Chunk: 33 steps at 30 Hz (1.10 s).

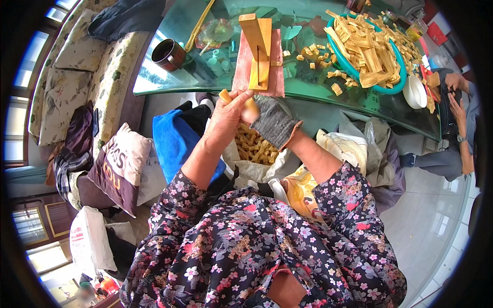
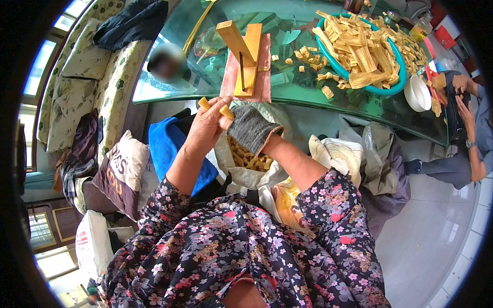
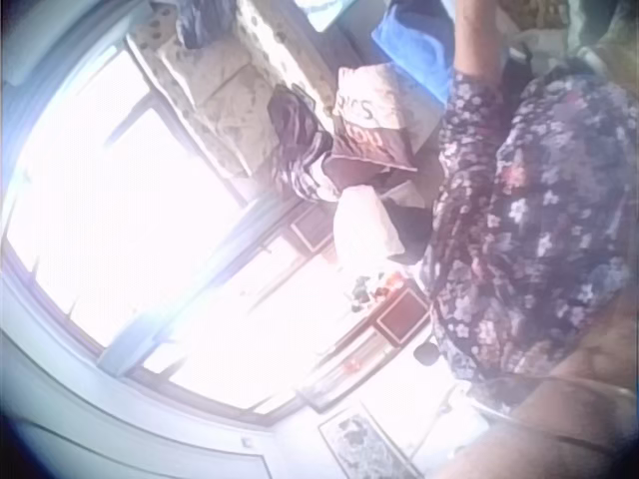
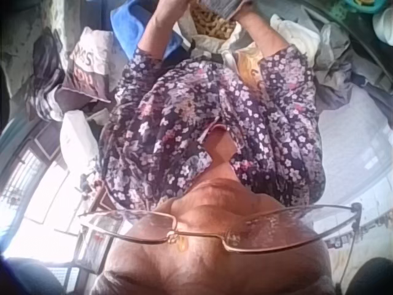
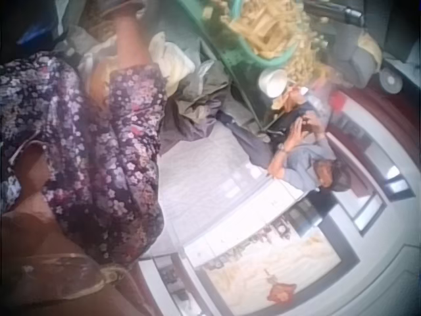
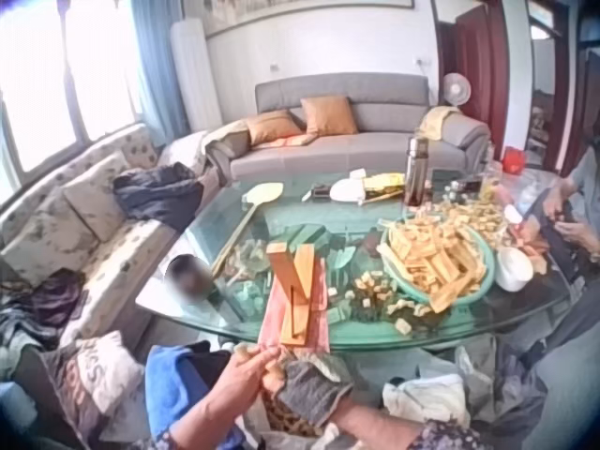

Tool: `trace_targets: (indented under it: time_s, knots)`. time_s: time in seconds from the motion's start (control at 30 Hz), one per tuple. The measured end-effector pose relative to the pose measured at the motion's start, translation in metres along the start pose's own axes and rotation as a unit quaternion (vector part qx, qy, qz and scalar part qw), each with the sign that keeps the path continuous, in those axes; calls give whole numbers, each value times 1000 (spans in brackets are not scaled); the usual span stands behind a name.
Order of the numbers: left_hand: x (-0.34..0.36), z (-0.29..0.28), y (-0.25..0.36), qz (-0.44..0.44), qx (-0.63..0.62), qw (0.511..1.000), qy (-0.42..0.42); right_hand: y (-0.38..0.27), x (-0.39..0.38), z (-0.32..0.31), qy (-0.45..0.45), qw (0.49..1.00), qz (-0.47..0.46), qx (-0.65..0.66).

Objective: The person sits on the floor and uses a handheld wooden cutter to slice bamboo strips into smaller pieces. They repeatedly pick up strips, position them in the cutter, and push the cutter down to slice the material, placing the cut pieces into a cloth bag.

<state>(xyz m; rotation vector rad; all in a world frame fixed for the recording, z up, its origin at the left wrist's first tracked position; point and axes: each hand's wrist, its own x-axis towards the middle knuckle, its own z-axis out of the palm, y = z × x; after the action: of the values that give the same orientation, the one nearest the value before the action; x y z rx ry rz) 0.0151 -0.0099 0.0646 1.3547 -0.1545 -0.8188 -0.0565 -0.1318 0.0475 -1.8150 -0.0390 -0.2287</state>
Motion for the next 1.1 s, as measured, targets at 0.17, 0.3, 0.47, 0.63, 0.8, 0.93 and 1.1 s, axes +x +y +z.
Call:
trace_targets:
  time_s: [0.17,0.3,0.47,0.63,0.8,0.93,1.1]
  knots:
    - [-13,6,19,-33,-61,997,-29,-13,-9,2,10,986,-124,-112]
    - [-4,-9,11,-34,-2,999,14,-13,-7,10,43,984,-107,-133]
    - [4,-42,-16,-23,286,958,-10,3,4,-1,31,997,9,-73]
    - [-8,-45,-36,-49,356,932,-41,23,-1,5,102,930,-197,-293]
    - [-21,-9,-45,-217,-144,962,-78,15,0,4,57,960,-201,-186]
    - [-14,4,-24,-156,-192,969,14,6,0,0,24,997,-74,-15]
    - [-15,7,-24,-159,-176,970,60,10,5,-3,53,998,-20,15]
